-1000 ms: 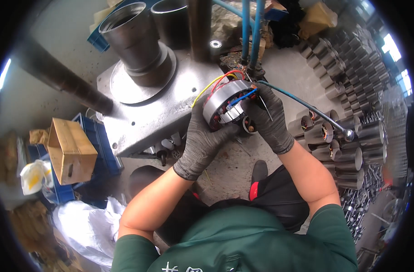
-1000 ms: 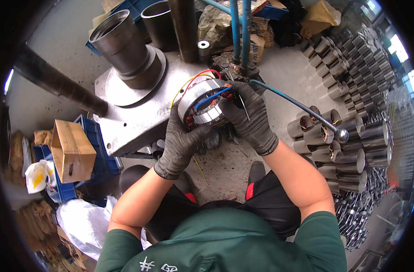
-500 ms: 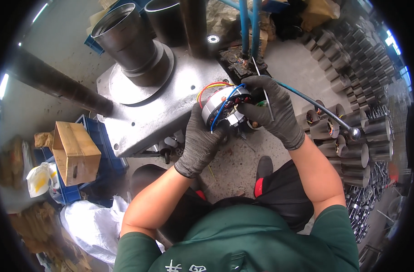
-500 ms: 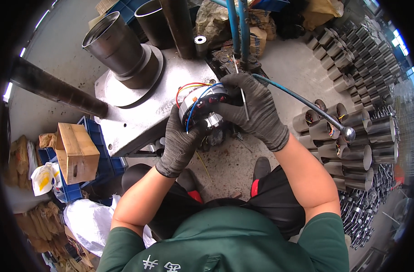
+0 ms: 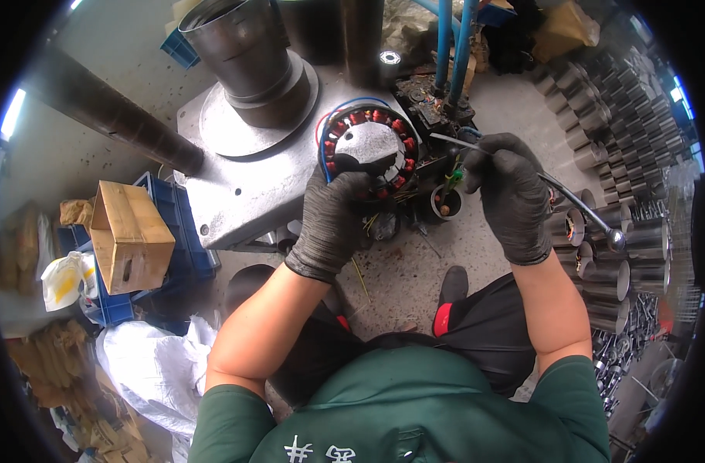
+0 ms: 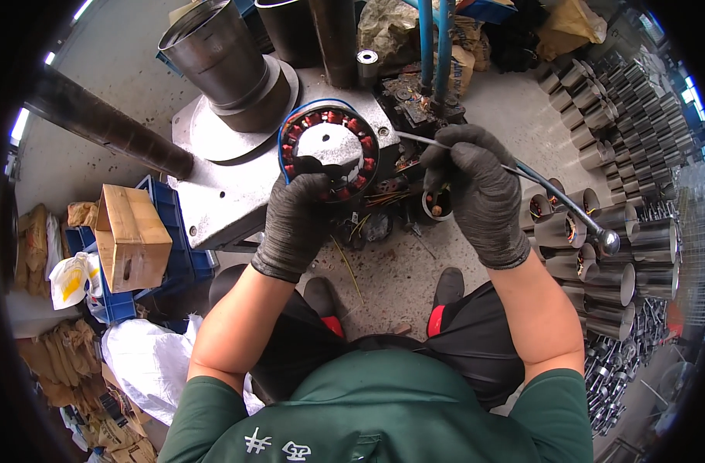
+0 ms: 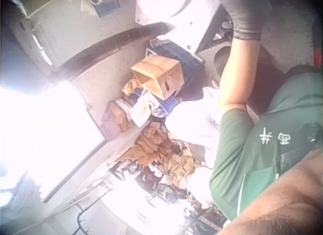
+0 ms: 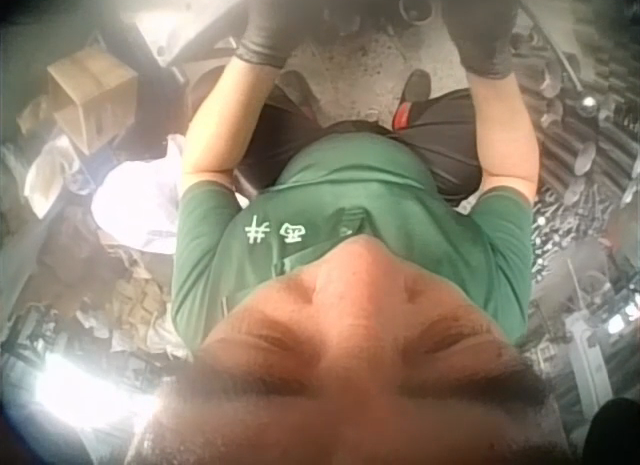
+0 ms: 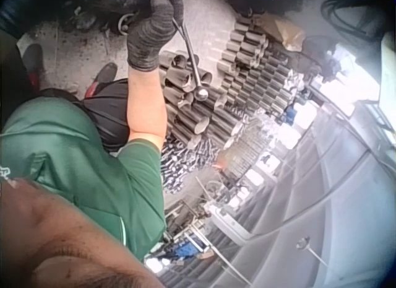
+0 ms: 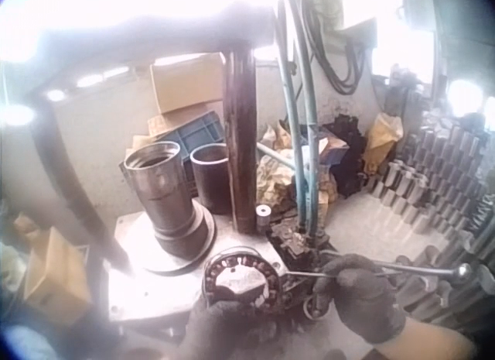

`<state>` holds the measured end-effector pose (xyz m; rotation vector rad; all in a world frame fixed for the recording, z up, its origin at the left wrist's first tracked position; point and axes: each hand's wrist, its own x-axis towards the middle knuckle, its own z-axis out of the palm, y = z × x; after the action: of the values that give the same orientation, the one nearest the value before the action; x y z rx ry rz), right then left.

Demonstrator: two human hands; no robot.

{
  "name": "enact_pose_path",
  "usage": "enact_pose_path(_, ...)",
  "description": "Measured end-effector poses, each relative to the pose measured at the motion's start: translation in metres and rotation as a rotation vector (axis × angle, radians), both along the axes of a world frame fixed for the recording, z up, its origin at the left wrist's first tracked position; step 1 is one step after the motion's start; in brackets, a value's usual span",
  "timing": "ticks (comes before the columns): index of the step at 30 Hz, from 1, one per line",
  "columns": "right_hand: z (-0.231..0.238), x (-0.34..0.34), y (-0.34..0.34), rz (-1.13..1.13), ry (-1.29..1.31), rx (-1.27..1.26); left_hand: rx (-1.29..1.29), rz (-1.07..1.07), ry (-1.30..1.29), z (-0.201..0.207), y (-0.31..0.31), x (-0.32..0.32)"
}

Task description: The person organizes wires on a stator and uses a small tool to tuck them into the core before placing the stator into a hydraulic press. They then operate the press to seat a metal sleeve over the stator and finally place the completed assembly into a bin.

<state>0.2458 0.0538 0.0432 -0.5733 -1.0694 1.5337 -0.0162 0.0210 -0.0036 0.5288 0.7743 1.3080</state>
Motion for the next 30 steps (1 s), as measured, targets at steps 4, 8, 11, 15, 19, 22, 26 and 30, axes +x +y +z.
enact_pose_path(4, -0.006, -0.011, -0.004, 0.078, -0.006, -0.062, -0.011, -0.02, -0.098, -0.003, 0.002, -0.003)
enact_pose_path(8, -0.003, -0.021, -0.009, 0.069, -0.066, -0.02, -0.027, -0.009, -0.156, -0.007, 0.001, -0.005)
enact_pose_path(11, -0.002, -0.025, -0.015, 0.018, -0.166, 0.038, -0.007, -0.014, -0.139, -0.005, 0.0, -0.007)
enact_pose_path(15, -0.004, -0.024, -0.017, 0.002, -0.216, 0.064, 0.001, -0.017, -0.1, 0.007, -0.001, -0.002)
enact_pose_path(19, -0.002, -0.025, -0.017, 0.016, -0.174, 0.028, -0.024, 0.023, -0.102, 0.004, -0.001, -0.002)
enact_pose_path(22, -0.002, -0.026, -0.017, 0.017, -0.142, 0.021, -0.018, -0.011, -0.074, -0.004, 0.0, -0.006)
enact_pose_path(26, -0.001, -0.025, -0.015, 0.021, -0.111, -0.003, -0.045, -0.018, -0.052, -0.003, 0.0, -0.006)
enact_pose_path(30, -0.005, -0.02, -0.011, 0.054, -0.09, -0.031, -0.003, -0.01, -0.042, -0.002, -0.001, -0.005)
